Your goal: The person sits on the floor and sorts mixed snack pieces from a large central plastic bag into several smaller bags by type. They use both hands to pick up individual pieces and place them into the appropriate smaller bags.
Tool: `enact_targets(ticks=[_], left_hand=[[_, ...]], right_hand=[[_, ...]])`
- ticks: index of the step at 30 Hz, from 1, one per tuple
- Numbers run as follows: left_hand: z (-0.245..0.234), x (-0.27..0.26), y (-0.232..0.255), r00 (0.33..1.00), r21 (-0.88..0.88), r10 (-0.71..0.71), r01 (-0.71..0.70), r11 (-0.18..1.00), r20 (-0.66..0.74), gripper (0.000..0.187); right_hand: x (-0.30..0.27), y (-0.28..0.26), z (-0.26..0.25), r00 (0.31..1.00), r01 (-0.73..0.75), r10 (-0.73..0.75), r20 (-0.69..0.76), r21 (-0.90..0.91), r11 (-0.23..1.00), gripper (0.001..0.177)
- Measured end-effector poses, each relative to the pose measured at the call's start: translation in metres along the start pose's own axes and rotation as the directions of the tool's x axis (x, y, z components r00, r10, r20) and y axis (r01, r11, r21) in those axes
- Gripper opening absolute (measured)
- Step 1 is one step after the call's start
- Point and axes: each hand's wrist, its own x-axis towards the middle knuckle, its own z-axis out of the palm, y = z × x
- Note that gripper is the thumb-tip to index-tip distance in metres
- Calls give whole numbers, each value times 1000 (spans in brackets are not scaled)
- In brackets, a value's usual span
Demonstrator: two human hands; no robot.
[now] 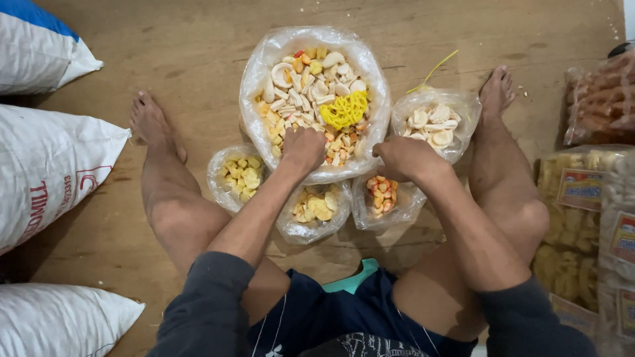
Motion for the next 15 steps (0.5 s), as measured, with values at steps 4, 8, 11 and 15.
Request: enact_targets(ticks=[4,8,11,15], left_hand=[[-10,-3,0,1000,-38,-15,16,999,16,29],[-35,-14,6,1000,17,3,-3,1000,-10,28],[-61,-34,13,999,69,43,-40,997,-31,27],[-61,-40,9,987,74,143,-138,988,-68,26]], right_hand=[[2,3,5,1000,-2,2,-9,7,1000,39],[-1,-4,1,998,36,-37,-53,-11,999,37],[-6,-15,-4,987,103,-102,-125,-2,995,37],[-2,-25,-2,930,215,-203,-307,8,976,46]])
